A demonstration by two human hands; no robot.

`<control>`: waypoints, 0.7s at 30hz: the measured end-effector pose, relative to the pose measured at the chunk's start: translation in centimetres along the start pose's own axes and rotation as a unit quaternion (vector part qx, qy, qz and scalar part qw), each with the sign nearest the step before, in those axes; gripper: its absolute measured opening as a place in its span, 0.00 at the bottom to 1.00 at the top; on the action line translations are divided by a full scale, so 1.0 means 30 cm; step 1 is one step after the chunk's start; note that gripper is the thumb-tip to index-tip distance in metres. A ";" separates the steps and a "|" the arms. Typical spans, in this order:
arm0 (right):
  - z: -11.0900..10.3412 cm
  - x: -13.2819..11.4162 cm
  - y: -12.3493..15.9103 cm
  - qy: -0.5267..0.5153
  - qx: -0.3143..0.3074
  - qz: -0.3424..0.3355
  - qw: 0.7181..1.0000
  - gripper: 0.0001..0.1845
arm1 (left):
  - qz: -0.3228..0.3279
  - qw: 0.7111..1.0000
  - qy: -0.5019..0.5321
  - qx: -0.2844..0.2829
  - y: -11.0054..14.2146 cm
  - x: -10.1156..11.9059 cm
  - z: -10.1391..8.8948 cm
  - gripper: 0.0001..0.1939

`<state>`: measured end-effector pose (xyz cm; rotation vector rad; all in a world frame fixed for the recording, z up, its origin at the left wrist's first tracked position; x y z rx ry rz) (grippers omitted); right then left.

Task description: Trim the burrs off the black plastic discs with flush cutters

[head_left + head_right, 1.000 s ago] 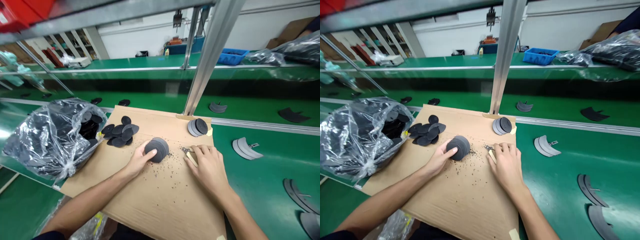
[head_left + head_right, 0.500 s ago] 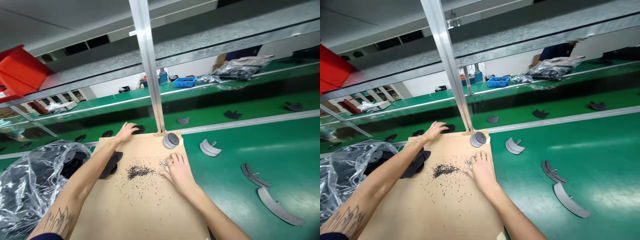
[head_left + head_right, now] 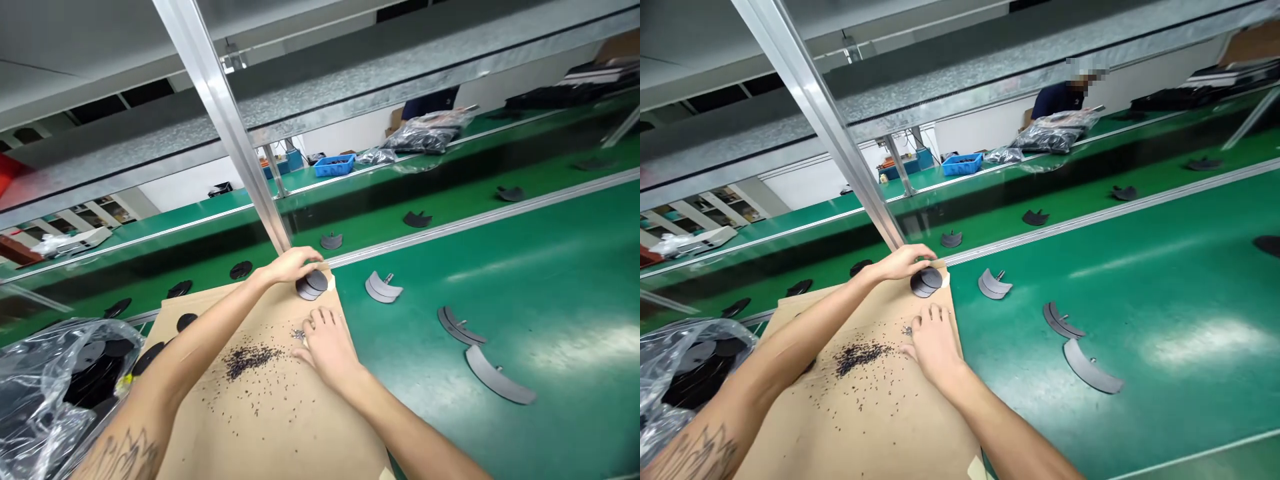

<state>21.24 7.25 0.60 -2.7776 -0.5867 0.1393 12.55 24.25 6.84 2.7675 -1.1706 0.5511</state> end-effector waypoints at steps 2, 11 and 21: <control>0.003 0.000 0.001 0.003 -0.002 0.000 1.000 0.29 | -0.021 0.999 -0.001 0.024 -0.124 0.026 0.045 0.13; -0.014 -0.009 0.008 0.023 0.019 -0.030 0.999 0.29 | -0.179 0.978 0.029 0.105 -0.346 -0.009 0.140 0.19; -0.095 0.040 -0.005 -0.072 0.174 -0.002 0.982 0.23 | -0.036 0.975 0.097 0.196 -0.138 0.079 0.006 0.03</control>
Point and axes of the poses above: each hand's wrist, its own y-axis away from the middle knuckle, its own z-axis out of the palm, x = y × z, the point moved 3 cm from there along -y, towards the middle knuckle, and after that the axes turned 3 degrees about y, right-handed, at the moved point
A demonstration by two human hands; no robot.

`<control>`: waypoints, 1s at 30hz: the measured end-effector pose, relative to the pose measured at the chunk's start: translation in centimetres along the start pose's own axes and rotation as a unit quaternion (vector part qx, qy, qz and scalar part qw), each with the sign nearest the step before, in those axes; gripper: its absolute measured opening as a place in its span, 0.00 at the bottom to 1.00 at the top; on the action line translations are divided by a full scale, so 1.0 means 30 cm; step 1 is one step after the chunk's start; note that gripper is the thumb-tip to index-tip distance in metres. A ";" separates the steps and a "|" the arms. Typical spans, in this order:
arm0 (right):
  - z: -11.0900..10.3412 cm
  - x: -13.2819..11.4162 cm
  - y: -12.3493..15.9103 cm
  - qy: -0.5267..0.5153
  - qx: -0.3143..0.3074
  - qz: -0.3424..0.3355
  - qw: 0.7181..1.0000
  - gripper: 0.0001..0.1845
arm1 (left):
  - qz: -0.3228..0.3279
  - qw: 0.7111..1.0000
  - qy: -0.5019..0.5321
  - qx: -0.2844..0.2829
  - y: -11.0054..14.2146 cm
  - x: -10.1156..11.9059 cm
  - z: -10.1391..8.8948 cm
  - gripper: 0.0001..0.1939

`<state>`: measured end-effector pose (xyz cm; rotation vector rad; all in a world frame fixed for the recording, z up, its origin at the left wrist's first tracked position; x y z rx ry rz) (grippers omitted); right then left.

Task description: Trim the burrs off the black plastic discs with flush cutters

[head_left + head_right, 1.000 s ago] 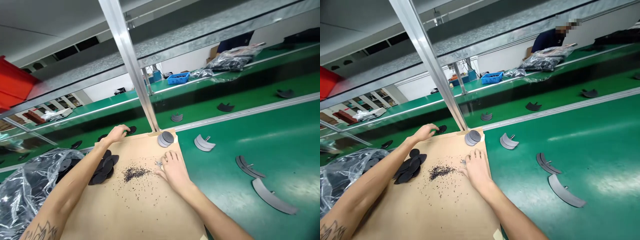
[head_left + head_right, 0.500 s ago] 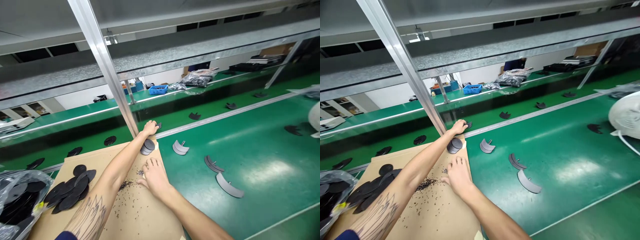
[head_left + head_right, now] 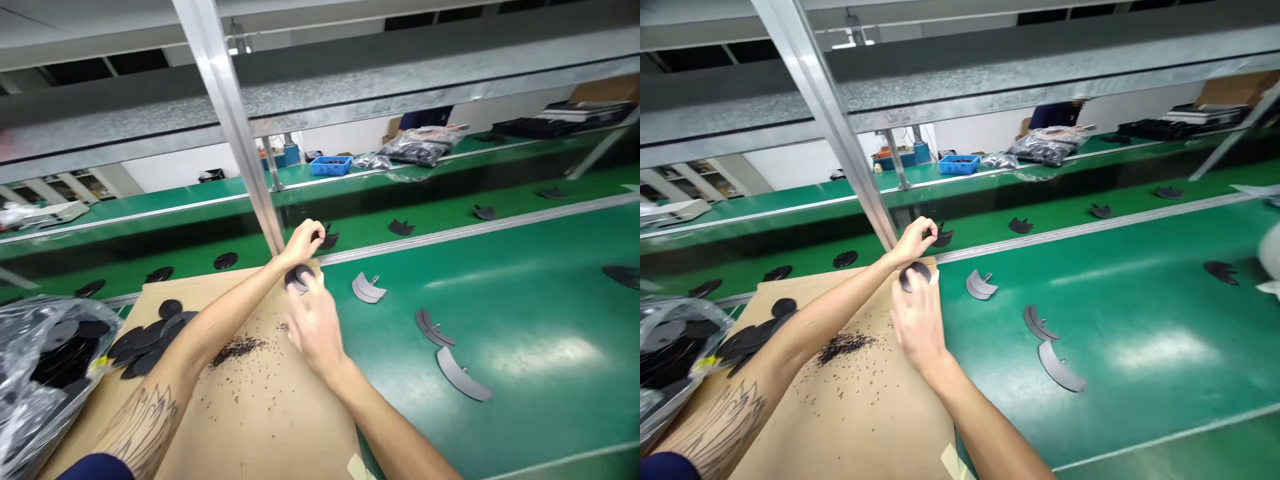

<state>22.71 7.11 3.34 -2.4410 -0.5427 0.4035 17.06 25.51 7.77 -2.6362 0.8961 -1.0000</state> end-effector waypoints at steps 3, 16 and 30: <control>-0.066 0.024 -0.017 -0.042 0.186 0.032 0.981 0.33 | 0.048 0.999 0.025 0.003 0.195 0.033 -0.100 0.04; 0.018 -0.064 -0.038 -0.384 -0.120 0.140 0.905 0.14 | -0.209 0.948 -0.233 -0.057 0.793 -0.182 -0.478 0.08; 0.091 -0.064 -0.019 -0.547 -0.186 0.273 0.769 0.27 | -0.340 0.919 -0.202 0.006 0.969 -0.382 -0.527 0.14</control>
Point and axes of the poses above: each hand's wrist, its own y-axis away from the middle knuckle, its own z-axis out of the palm, x = y × z, the point moved 3 cm from there along -y, towards the middle knuckle, and after that the axes turned 3 degrees about y, right-handed, at the moved point
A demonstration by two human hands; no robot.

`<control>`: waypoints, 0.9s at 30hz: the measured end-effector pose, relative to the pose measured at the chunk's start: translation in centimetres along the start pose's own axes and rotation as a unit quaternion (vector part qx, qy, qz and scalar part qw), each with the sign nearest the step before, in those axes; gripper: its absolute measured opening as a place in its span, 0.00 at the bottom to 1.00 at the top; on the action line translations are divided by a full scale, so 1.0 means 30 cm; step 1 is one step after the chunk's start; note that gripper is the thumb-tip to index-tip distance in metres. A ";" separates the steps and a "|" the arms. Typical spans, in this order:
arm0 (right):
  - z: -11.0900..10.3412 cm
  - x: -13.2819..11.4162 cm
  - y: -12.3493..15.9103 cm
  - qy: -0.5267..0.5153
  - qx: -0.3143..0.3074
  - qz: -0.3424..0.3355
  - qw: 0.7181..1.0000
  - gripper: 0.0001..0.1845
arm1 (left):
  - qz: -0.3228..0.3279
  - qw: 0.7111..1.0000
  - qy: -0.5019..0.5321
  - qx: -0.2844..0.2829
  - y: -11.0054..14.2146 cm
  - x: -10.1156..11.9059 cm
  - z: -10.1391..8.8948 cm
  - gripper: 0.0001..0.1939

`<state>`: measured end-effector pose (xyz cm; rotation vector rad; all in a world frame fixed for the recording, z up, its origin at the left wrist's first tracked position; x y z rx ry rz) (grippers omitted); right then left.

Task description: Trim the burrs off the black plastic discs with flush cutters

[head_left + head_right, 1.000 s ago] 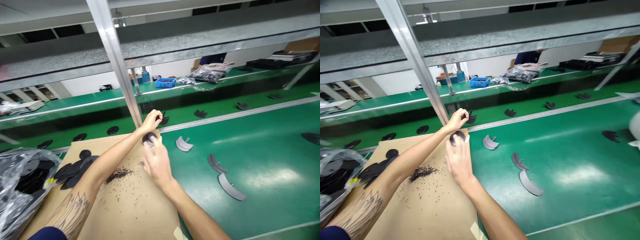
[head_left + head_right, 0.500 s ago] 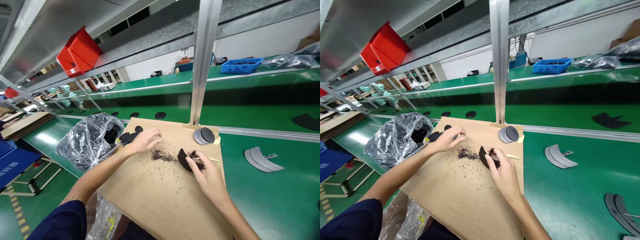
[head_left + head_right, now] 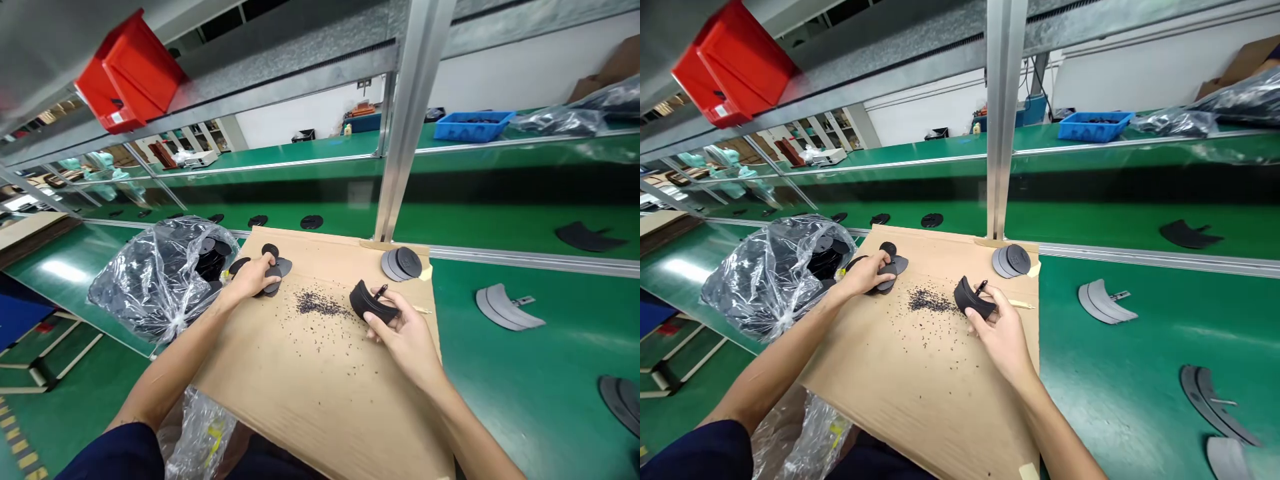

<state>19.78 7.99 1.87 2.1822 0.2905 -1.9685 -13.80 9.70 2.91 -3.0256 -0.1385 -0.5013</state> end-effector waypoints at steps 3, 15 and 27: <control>-0.005 0.003 0.007 0.010 0.041 -0.027 0.999 0.23 | 0.026 0.998 0.055 0.010 0.016 0.046 -0.016 0.10; 0.080 -0.005 0.054 -0.040 -0.148 0.056 0.987 0.16 | 0.343 0.891 0.291 0.054 0.219 0.482 0.008 0.10; 0.083 -0.011 0.062 -0.078 -0.163 0.050 0.982 0.19 | 0.355 0.897 0.247 0.097 0.235 0.486 0.077 0.13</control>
Point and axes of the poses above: each hand's wrist, its own y-axis away from the middle knuckle, its own z-axis out of the palm, x = y × z, the point moved 3 cm from there along -y, towards the middle knuckle, and after that the axes turned 3 degrees about y, right-handed, at the moved point
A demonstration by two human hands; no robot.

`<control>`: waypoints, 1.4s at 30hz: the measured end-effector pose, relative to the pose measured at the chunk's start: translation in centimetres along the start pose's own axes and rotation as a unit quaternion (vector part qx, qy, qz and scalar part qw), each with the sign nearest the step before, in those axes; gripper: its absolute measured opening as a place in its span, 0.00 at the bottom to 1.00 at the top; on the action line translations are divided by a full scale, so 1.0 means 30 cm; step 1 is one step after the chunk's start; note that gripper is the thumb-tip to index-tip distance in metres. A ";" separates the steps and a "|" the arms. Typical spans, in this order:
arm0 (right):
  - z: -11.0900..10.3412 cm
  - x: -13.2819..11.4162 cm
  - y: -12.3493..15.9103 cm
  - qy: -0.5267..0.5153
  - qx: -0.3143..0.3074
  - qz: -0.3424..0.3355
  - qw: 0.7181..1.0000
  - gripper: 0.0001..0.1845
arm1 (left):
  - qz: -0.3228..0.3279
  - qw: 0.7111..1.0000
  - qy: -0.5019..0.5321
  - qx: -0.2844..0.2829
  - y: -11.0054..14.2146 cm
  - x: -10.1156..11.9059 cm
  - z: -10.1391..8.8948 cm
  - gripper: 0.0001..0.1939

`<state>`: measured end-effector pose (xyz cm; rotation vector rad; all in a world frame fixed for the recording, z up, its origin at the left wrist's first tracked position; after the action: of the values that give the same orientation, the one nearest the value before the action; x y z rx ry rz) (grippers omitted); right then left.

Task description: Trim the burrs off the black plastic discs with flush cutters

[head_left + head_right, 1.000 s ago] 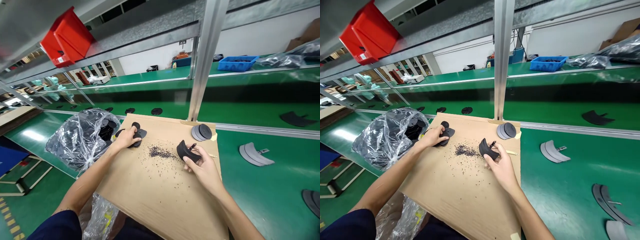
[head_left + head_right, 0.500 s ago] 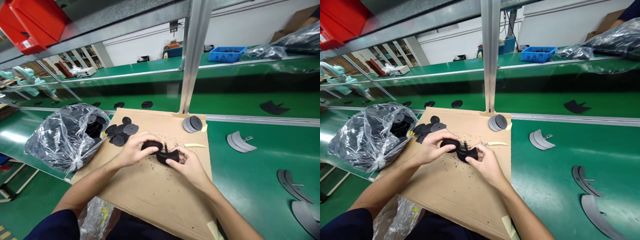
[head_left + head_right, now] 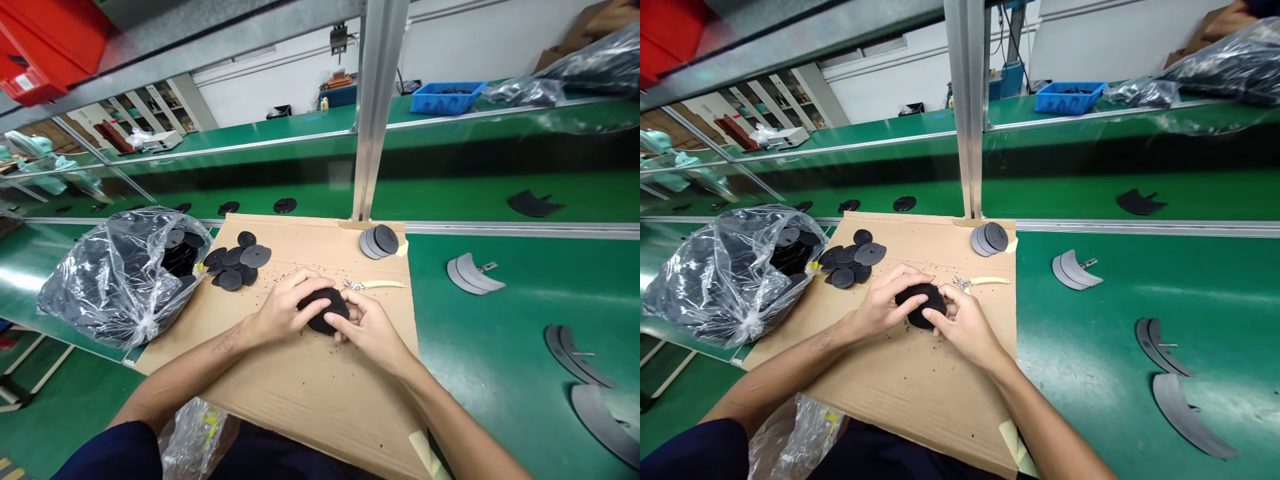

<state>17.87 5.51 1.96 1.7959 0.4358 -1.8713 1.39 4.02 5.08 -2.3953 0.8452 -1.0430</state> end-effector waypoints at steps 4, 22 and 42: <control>-0.002 0.006 -0.004 0.043 0.014 -0.042 0.998 0.16 | 0.016 1.000 -0.011 0.000 0.008 -0.005 0.018 0.14; 0.018 -0.035 0.045 0.271 0.071 -0.357 0.891 0.13 | -0.005 0.987 0.157 0.036 0.079 0.018 -0.019 0.18; 0.030 -0.031 0.037 0.310 -0.005 -0.331 0.891 0.18 | -0.018 0.979 0.195 0.059 0.107 -0.011 -0.026 0.12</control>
<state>17.76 4.23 3.06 2.4264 1.4384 -1.5945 -0.58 1.78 3.61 -2.1465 0.8394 -1.5629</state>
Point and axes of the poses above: each hand's wrist, its own y-axis away from the middle knuckle, its own z-axis out of the palm, x = y × z, the point moved 3 cm from there along -y, towards the middle knuckle, and after that the axes turned 3 degrees about y, right-handed, at the moved point
